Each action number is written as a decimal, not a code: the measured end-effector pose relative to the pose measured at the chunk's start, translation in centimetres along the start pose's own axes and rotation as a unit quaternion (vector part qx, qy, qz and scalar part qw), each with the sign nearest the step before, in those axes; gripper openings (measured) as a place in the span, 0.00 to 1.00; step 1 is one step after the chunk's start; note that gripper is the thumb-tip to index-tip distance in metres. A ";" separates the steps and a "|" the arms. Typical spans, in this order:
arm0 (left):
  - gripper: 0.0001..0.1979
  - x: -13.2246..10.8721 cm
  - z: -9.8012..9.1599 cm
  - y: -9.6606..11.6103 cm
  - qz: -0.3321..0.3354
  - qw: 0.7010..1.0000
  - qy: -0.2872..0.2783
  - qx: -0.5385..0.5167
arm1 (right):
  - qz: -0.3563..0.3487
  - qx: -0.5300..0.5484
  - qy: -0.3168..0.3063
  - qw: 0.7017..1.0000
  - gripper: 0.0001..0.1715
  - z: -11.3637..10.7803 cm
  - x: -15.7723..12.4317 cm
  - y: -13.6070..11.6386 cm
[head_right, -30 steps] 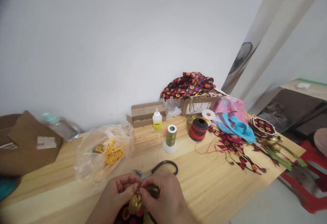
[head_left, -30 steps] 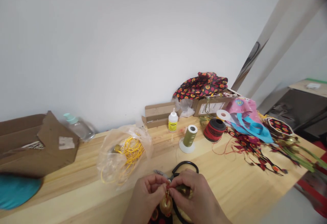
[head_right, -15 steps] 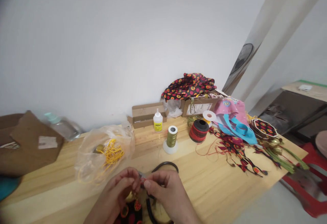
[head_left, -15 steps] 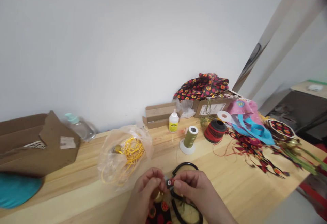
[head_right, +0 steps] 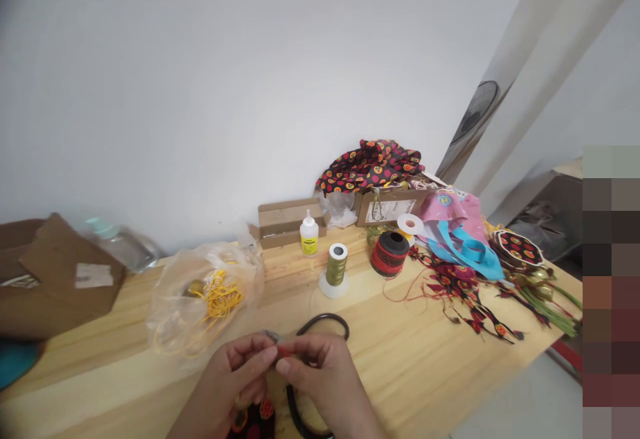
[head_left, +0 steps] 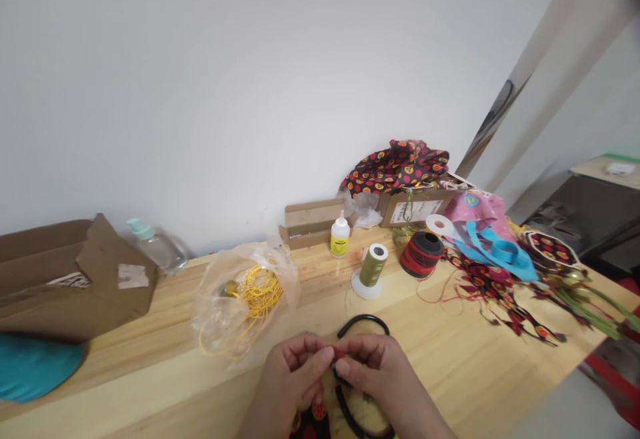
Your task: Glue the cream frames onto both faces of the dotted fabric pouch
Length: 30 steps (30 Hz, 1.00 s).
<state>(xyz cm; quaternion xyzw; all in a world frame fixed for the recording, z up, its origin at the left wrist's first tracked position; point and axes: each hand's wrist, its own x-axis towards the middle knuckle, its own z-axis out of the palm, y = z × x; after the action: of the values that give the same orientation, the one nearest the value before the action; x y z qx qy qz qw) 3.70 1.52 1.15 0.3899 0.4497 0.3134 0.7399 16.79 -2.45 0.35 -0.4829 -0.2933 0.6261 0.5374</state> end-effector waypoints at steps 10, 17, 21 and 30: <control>0.14 -0.3 0.0 0.8 -0.052 0.989 -0.032 -0.133 | -0.020 -0.075 -0.017 0.997 0.12 0.2 -0.6 -0.4; 0.15 -0.6 0.0 1.0 -0.081 0.978 -0.047 -0.185 | -0.035 -0.082 0.008 0.996 0.10 0.2 -0.9 -0.5; 0.14 -0.7 -0.1 1.1 -0.102 0.967 -0.077 -0.220 | -0.051 -0.090 0.028 0.994 0.09 0.3 -0.9 -0.4; 0.13 -0.9 -0.4 1.1 -0.117 0.957 -0.122 -0.237 | -0.149 -0.131 0.043 0.979 0.06 0.2 -0.8 0.7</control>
<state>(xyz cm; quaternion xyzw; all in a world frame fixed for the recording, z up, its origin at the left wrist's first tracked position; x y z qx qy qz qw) 2.87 1.47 2.38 0.1826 0.3116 0.2725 0.8918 16.27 -3.32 0.00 -0.5267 -0.4177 0.4737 0.5689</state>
